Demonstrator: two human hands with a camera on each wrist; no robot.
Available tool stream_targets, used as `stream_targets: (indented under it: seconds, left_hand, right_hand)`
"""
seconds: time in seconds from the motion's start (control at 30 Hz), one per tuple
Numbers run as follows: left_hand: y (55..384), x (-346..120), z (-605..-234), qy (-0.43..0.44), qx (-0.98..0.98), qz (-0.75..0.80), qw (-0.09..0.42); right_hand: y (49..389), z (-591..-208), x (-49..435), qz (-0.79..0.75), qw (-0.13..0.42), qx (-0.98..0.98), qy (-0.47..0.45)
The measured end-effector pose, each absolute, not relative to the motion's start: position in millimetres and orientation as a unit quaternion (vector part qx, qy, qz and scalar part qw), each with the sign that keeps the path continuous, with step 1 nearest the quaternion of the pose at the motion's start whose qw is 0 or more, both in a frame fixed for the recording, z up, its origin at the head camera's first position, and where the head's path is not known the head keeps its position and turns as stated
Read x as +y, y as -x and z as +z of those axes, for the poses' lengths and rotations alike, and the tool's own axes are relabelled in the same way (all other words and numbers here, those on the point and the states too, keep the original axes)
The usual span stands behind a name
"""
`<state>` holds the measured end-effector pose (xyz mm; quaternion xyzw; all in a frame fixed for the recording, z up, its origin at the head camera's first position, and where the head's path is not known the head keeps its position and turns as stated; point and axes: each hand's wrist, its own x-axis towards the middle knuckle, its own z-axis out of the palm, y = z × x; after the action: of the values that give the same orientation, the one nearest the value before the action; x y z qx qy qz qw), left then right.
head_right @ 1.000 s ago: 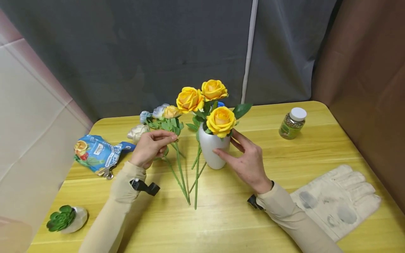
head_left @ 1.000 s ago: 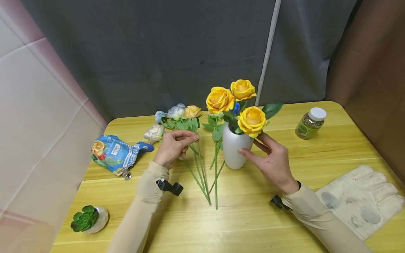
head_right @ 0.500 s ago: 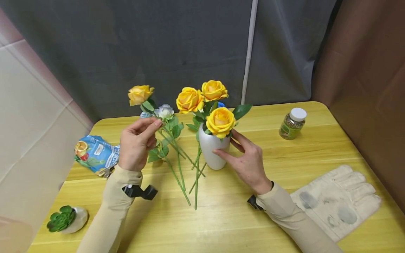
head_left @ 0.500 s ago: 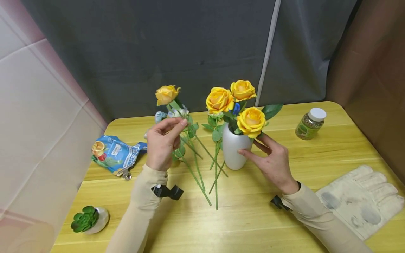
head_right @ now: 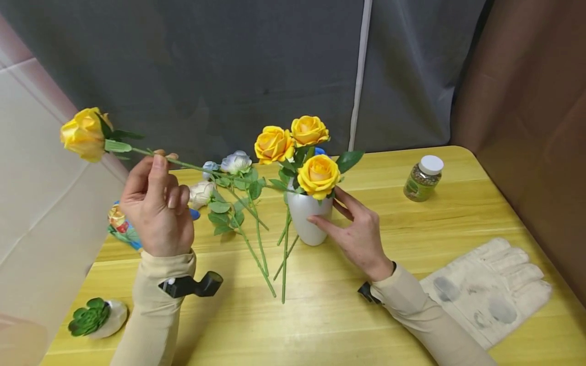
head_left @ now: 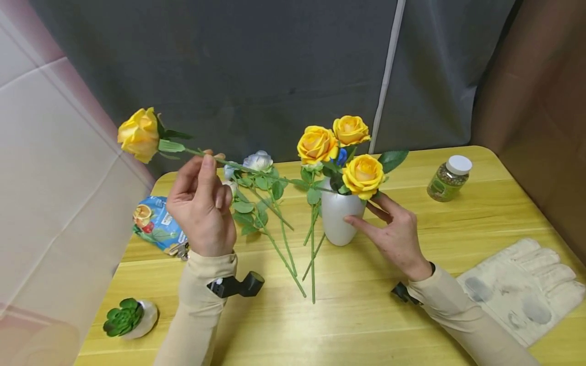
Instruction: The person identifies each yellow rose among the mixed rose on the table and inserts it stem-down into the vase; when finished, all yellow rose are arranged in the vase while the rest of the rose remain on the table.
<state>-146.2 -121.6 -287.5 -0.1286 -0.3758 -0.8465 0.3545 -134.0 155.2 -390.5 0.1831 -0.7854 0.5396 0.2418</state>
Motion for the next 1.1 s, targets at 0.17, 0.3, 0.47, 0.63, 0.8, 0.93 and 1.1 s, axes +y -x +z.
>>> stream_targets:
  seconds: [0.17, 0.3, 0.47, 0.63, 0.8, 0.93, 1.1]
  left_hand:
    - [147.7, -117.6, -287.5, 0.13, -0.367, -0.839, 0.38]
    - [150.1, -111.2, -291.3, 0.129, -0.397, -0.819, 0.394]
    - [154.7, -102.2, -295.3, 0.139, -0.431, -0.797, 0.399]
    - [160.8, -91.0, -299.6, 0.146, -0.455, -0.789, 0.385]
    - [165.3, -78.0, -306.5, 0.155, -0.479, -0.79, 0.349]
    - [167.8, -68.1, -310.9, 0.168, -0.49, -0.796, 0.314]
    - [171.5, -59.1, -314.8, 0.177, -0.513, -0.787, 0.294]
  right_hand:
    - [133.8, -391.1, 155.7, 0.538, 0.239, -0.788, -0.18]
    - [133.9, -391.6, 155.9, 0.538, 0.237, -0.789, -0.177]
    - [134.1, -392.0, 156.1, 0.539, 0.24, -0.787, -0.18]
    - [134.2, -392.9, 156.0, 0.536, 0.242, -0.788, -0.183]
    - [134.9, -392.9, 155.8, 0.539, 0.245, -0.784, -0.188]
    - [135.6, -392.7, 155.8, 0.54, 0.247, -0.782, -0.192]
    - [136.1, -392.9, 156.1, 0.541, 0.246, -0.781, -0.19]
